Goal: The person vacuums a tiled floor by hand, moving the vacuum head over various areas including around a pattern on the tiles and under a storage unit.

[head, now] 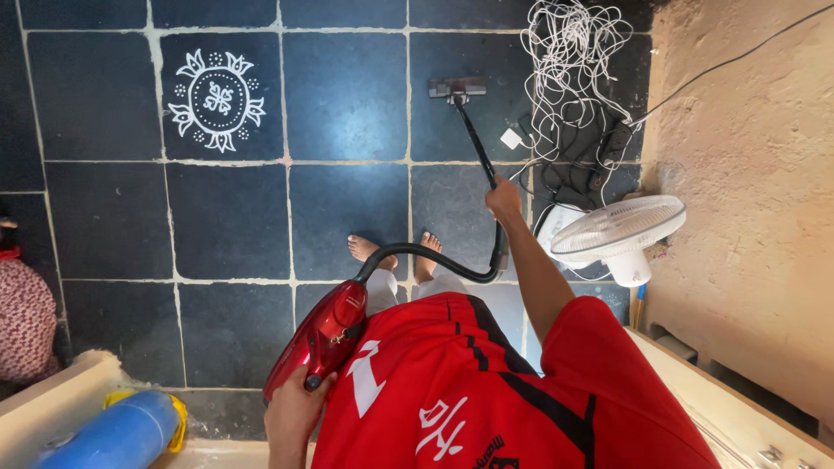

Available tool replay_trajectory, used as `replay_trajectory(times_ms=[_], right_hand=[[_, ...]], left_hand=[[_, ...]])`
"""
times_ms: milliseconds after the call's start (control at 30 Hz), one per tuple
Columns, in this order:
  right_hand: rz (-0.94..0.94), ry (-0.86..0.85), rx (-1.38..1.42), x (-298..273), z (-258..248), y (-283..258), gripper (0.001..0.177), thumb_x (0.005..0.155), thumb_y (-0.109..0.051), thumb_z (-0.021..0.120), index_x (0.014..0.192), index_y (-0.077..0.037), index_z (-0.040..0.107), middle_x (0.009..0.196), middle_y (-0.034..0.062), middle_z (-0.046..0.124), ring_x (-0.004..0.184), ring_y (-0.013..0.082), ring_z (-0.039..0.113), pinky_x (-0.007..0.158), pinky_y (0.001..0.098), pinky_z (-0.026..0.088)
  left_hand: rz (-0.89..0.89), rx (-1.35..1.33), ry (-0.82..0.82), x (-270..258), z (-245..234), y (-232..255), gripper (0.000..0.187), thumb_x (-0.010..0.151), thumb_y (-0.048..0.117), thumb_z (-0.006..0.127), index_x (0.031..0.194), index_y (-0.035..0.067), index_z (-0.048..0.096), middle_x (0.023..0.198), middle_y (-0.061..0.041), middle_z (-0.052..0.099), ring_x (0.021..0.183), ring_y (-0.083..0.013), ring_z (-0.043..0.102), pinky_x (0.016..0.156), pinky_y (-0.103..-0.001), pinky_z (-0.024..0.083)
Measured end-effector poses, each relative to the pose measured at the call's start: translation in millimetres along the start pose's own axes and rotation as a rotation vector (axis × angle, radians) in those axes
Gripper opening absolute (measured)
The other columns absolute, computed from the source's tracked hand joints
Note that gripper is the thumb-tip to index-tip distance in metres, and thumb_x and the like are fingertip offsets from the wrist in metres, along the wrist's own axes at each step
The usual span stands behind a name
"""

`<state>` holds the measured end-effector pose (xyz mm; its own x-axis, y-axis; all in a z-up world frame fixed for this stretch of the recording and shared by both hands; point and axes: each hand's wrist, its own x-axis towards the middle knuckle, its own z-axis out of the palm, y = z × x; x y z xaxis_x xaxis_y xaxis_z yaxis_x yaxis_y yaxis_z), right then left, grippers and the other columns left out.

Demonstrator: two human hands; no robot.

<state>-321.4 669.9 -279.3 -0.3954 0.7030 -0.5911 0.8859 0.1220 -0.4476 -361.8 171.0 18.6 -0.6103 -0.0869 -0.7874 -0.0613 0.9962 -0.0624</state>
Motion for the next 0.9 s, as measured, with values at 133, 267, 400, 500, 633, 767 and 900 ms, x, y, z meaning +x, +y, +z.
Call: replay_trajectory(times_ms=[133, 267, 400, 500, 633, 767, 900], right_hand=[[-0.051, 0.014, -0.020, 53, -5, -20, 0.048, 0.085, -0.003, 0.053, 0.130, -0.008, 0.067, 0.088, 0.0227, 0.073, 0.063, 0.0303, 0.072, 0.056, 0.0413, 0.058], [0.013, 0.009, 0.072, 97, -5, -42, 0.049, 0.089, -0.005, 0.055, 0.138, -0.009, 0.062, 0.086, 0.0194, 0.073, 0.061, 0.0265, 0.071, 0.052, 0.0394, 0.057], [0.023, -0.001, 0.012, 107, 8, -57, 0.065, 0.084, 0.001, 0.054, 0.147, -0.014, 0.052, 0.084, 0.0185, 0.073, 0.059, 0.0264, 0.070, 0.051, 0.0400, 0.057], [-0.010, -0.034, -0.040, 95, 20, -66, 0.062, 0.087, 0.000, 0.052, 0.148, -0.009, 0.051, 0.084, 0.0191, 0.072, 0.059, 0.0268, 0.071, 0.050, 0.0404, 0.057], [-0.044, -0.079, -0.066, 53, 22, -68, 0.059, 0.089, -0.003, 0.054, 0.148, -0.005, 0.051, 0.078, 0.0204, 0.071, 0.056, 0.0290, 0.069, 0.049, 0.0414, 0.055], [-0.086, -0.135, -0.108, 0, 12, -63, 0.062, 0.083, 0.000, 0.053, 0.145, -0.003, 0.052, 0.070, 0.0218, 0.069, 0.052, 0.0315, 0.068, 0.047, 0.0432, 0.055], [-0.162, -0.210, -0.143, -44, 5, -63, 0.069, 0.079, 0.002, 0.052, 0.148, -0.002, 0.050, 0.067, 0.0246, 0.069, 0.050, 0.0327, 0.068, 0.049, 0.0436, 0.054]], left_hand=[[0.004, -0.070, 0.039, -9, 6, -11, 0.054, 0.080, 0.062, 0.070, 0.104, 0.014, 0.072, 0.092, -0.016, 0.077, 0.097, -0.0412, 0.073, 0.083, -0.052, 0.055], [-0.014, -0.176, 0.073, -17, 11, -12, 0.051, 0.079, 0.058, 0.074, 0.100, 0.011, 0.072, 0.089, -0.018, 0.076, 0.095, -0.0429, 0.072, 0.080, -0.052, 0.055], [-0.040, -0.230, 0.065, -25, 10, -10, 0.050, 0.082, 0.055, 0.074, 0.093, 0.006, 0.071, 0.087, -0.019, 0.076, 0.090, -0.0425, 0.073, 0.081, -0.051, 0.055], [-0.065, -0.253, 0.055, -24, 11, -11, 0.048, 0.080, 0.054, 0.074, 0.097, 0.009, 0.072, 0.087, -0.019, 0.076, 0.091, -0.0426, 0.073, 0.081, -0.051, 0.055], [-0.052, -0.212, 0.085, -16, 18, -18, 0.052, 0.079, 0.058, 0.073, 0.100, 0.011, 0.072, 0.091, -0.017, 0.076, 0.094, -0.0420, 0.072, 0.081, -0.052, 0.055], [-0.064, -0.165, 0.083, -14, 16, -29, 0.053, 0.080, 0.060, 0.072, 0.102, 0.013, 0.073, 0.092, -0.016, 0.077, 0.095, -0.0406, 0.073, 0.082, -0.051, 0.056], [-0.087, -0.179, 0.057, -12, 9, -37, 0.048, 0.077, 0.058, 0.073, 0.106, 0.020, 0.074, 0.093, -0.013, 0.079, 0.097, -0.0384, 0.074, 0.083, -0.051, 0.056]])
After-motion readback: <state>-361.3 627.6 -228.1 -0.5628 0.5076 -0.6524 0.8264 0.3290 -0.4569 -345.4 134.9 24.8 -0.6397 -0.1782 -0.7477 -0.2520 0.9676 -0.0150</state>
